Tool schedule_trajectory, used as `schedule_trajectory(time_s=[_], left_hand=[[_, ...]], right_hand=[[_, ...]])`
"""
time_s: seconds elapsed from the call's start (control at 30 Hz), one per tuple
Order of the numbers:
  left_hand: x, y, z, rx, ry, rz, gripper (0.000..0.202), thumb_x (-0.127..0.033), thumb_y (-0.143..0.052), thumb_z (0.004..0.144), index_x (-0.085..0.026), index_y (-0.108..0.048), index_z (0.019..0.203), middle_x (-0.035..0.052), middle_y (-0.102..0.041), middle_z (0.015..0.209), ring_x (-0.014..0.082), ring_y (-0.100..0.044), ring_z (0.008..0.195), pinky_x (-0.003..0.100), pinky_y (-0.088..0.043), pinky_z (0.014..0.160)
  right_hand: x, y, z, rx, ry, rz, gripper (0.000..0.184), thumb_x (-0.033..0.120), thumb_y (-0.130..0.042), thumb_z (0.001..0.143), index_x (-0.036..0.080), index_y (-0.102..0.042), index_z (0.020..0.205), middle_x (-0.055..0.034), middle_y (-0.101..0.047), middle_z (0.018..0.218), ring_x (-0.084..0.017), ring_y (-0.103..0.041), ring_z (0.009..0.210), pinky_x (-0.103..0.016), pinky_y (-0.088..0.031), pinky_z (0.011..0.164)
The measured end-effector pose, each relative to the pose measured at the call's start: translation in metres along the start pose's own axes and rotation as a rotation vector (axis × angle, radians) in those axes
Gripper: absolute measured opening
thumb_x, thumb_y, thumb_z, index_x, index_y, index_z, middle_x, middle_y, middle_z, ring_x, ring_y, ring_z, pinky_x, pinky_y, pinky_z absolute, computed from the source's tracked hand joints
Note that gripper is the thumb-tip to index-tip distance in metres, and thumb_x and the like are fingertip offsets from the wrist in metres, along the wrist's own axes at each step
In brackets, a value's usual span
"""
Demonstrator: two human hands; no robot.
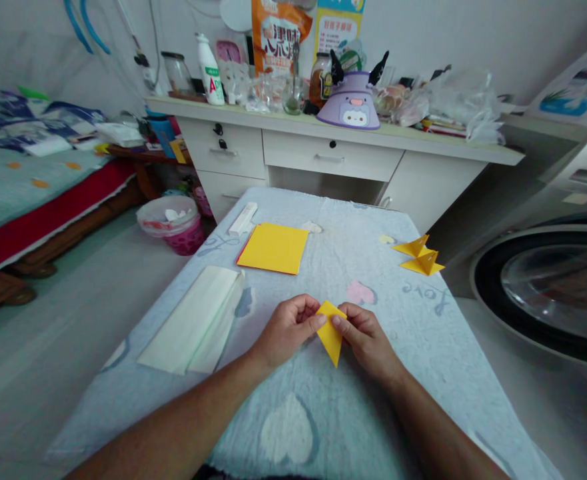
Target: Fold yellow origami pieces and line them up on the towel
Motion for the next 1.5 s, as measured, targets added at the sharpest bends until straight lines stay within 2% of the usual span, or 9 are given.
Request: schedule_trajectory(time_s=[0.1,0.27,0.6,0.67,0.73,0.83,1.03,1.2,1.5], left_hand=[[0.004,0.001,0.000,0.066,0.035,0.061,0.032,-0.044,-0.064,0.079,-0.014,-0.056,0.073,-0.0040,-0.049,0.059,0.0078,-0.043,0.052,0.020,-0.031,0.049],[0.006,0.004,0.002,0.045,0.072,0.076,0.032,-0.044,-0.063,0.077,-0.015,-0.055,0.066,-0.0037,-0.048,0.053,0.0076,-0.040,0.048,0.021,-0.029,0.048],[0.008,0.008,0.005,-0.094,0.083,-0.035,0.030,-0.044,-0.062,0.078,-0.015,-0.057,0.071,-0.0051,-0.047,0.054,0.0064,-0.039,0.047,0.019,-0.029,0.047],[0.009,0.009,0.006,-0.108,0.069,-0.057,0.027,-0.042,-0.063,0.078,-0.016,-0.058,0.082,-0.0053,-0.050,0.057,0.0067,-0.041,0.047,0.019,-0.030,0.047],[0.009,0.009,0.007,-0.123,0.054,-0.085,0.031,-0.040,-0.064,0.078,-0.018,-0.055,0.098,-0.0067,-0.052,0.059,0.0074,-0.042,0.047,0.019,-0.031,0.047],[0.009,0.008,0.008,-0.126,0.035,-0.093,0.033,-0.038,-0.063,0.079,-0.021,-0.048,0.103,-0.0092,-0.049,0.058,0.0081,-0.042,0.046,0.019,-0.032,0.047],[0.012,0.007,0.010,-0.102,-0.021,0.012,0.019,-0.038,-0.056,0.085,-0.019,-0.054,0.088,-0.0061,-0.050,0.064,0.0079,-0.042,0.051,0.019,-0.032,0.048],[0.015,0.007,0.009,-0.017,-0.012,0.030,0.026,-0.035,-0.053,0.086,-0.017,-0.064,0.102,0.0014,-0.063,0.086,0.0109,-0.051,0.064,0.021,-0.040,0.057],[0.001,0.002,0.003,0.054,0.067,-0.138,0.049,-0.016,-0.065,0.067,-0.017,-0.067,0.115,0.0061,-0.069,0.110,0.0190,-0.061,0.096,0.030,-0.045,0.086]], right_hand=[[0.001,-0.001,0.000,-0.019,0.023,-0.019,0.035,0.050,-0.065,0.084,0.017,-0.057,0.072,0.0042,-0.048,0.060,-0.008,-0.037,0.054,-0.023,-0.027,0.052],[0.000,0.000,0.001,-0.075,-0.015,-0.079,0.040,0.054,-0.059,0.086,0.018,-0.056,0.069,0.0050,-0.042,0.055,-0.008,-0.032,0.051,-0.024,-0.023,0.049],[-0.004,0.005,0.001,-0.081,0.001,-0.202,0.042,0.052,-0.051,0.092,0.019,-0.050,0.067,0.0047,-0.041,0.056,-0.009,-0.033,0.052,-0.024,-0.025,0.049],[-0.004,0.005,0.002,-0.084,0.052,-0.208,0.033,0.047,-0.048,0.094,0.019,-0.056,0.080,0.0034,-0.047,0.064,-0.010,-0.038,0.056,-0.023,-0.031,0.051],[-0.004,0.006,0.002,-0.096,0.144,-0.229,0.022,0.041,-0.052,0.093,0.023,-0.056,0.105,0.0008,-0.054,0.083,-0.011,-0.046,0.065,-0.024,-0.039,0.057],[-0.001,0.006,0.001,-0.085,0.295,-0.345,0.037,0.029,-0.056,0.090,0.030,-0.047,0.127,-0.0033,-0.053,0.110,-0.014,-0.053,0.083,-0.027,-0.046,0.069],[0.006,0.008,0.002,-0.039,0.434,-0.538,0.022,0.016,-0.052,0.089,0.027,-0.061,0.105,-0.0049,-0.055,0.108,-0.017,-0.055,0.098,-0.029,-0.047,0.076],[0.005,0.017,0.006,-0.029,0.436,-0.592,0.025,0.011,-0.051,0.087,0.026,-0.062,0.102,-0.0045,-0.059,0.104,-0.017,-0.057,0.097,-0.030,-0.048,0.078],[0.019,0.024,0.007,-0.039,0.447,-0.705,0.021,0.011,-0.052,0.085,0.024,-0.062,0.098,-0.0035,-0.062,0.097,-0.016,-0.058,0.088,-0.030,-0.048,0.074]])
Point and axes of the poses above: each hand's wrist, its own z-axis towards the middle knuckle, its own y-axis out of the back of the hand, x = y × z, the point moved 2 cm from there along z, towards the middle knuckle
